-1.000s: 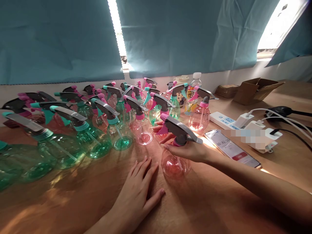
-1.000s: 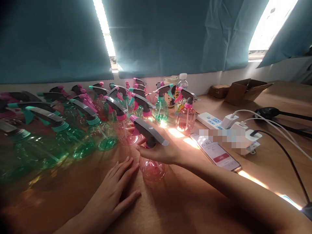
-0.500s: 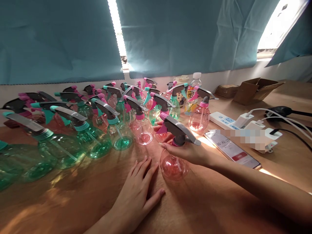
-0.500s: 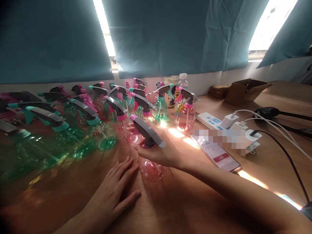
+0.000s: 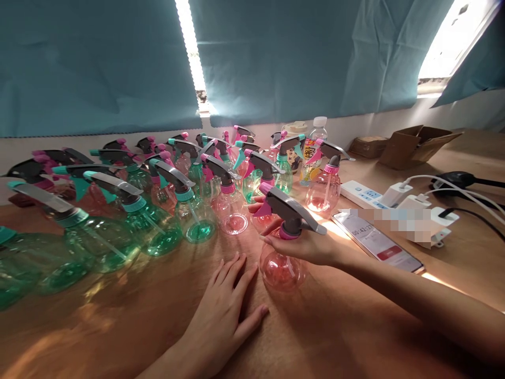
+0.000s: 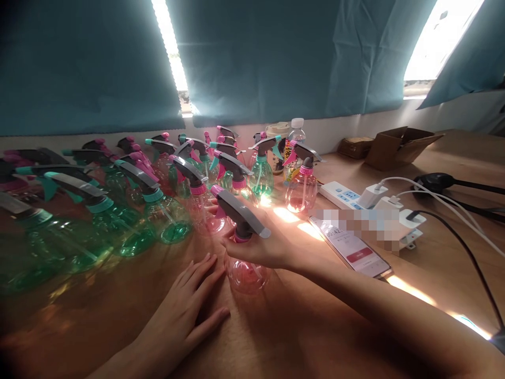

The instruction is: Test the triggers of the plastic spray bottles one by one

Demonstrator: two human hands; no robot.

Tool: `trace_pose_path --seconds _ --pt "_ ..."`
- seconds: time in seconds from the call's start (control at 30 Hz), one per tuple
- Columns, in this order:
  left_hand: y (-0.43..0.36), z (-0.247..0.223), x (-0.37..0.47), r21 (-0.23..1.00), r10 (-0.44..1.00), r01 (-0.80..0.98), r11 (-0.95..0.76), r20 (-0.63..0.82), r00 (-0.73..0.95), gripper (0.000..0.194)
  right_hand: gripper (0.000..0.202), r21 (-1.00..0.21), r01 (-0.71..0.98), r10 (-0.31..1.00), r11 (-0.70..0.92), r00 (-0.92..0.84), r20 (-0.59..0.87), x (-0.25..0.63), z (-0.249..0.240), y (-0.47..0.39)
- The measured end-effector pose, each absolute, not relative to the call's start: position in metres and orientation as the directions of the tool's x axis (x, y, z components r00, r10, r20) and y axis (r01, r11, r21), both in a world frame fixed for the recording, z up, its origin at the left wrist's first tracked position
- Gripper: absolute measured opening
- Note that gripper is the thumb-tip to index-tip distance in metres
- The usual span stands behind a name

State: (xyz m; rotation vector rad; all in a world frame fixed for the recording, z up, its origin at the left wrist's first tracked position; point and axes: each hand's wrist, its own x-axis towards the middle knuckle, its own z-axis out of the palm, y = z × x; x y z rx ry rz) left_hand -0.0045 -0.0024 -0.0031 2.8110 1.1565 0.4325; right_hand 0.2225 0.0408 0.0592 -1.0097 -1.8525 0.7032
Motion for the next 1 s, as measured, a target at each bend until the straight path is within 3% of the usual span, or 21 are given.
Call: trace_pose_path --seconds 0.17,0.43,0.77,1.0 --pt "-0.003 0.008 -0.002 0.172 0.716 0.695 -0.698 0.164 0.679 0.057 0.029 -0.728 0.473 0.868 0.495 -0.236 0.437 0.227 0.049 0.044" --pt "-0.004 0.010 -0.001 0.174 0.714 0.693 -0.700 0.157 0.682 0.056 0.019 -0.696 0.546 0.883 0.467 -0.242 0.403 0.229 0.051 0.042" --pt "-0.003 0.007 -0.003 0.168 0.701 0.681 -0.713 0.182 0.689 0.057 0.010 -0.779 0.438 0.894 0.449 -0.208 0.398 0.220 0.066 0.035" --pt "-0.001 -0.003 -0.006 0.180 0.694 0.671 -0.720 0.224 0.684 0.057 0.015 -0.742 0.409 0.846 0.530 -0.202 0.493 0.216 0.072 0.034"
